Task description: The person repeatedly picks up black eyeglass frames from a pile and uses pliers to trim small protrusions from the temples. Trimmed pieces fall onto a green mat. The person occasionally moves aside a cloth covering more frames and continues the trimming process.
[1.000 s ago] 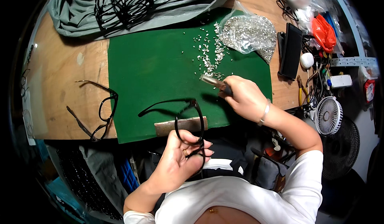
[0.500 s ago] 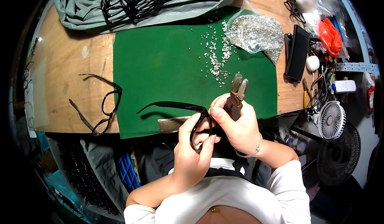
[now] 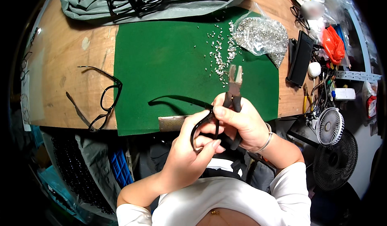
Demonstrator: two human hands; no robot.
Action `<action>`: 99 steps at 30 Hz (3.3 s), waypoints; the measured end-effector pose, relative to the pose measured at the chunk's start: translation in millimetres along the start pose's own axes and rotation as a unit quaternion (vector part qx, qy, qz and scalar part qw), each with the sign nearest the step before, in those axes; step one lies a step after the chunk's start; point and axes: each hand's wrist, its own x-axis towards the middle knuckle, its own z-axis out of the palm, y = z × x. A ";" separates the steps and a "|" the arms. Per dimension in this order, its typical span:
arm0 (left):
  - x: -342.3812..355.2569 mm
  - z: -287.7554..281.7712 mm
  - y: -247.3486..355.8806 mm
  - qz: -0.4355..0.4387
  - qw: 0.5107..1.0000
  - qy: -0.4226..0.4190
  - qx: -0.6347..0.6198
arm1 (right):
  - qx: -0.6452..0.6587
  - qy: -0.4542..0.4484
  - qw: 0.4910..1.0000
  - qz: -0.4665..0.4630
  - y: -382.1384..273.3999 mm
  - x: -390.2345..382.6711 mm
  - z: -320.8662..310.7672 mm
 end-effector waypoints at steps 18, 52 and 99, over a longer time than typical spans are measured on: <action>19.3 -10.6 -34.3 0.035 0.959 0.117 0.255 | -0.584 0.213 0.760 -0.191 -42.0 9.5 -86.3; 1.2 16.6 -37.2 0.115 0.982 0.111 0.104 | -0.175 0.046 0.971 -0.159 13.0 -0.6 -9.2; -9.7 10.9 -3.3 0.031 0.998 0.029 0.045 | -0.053 0.019 0.998 -0.024 -8.5 -10.0 10.7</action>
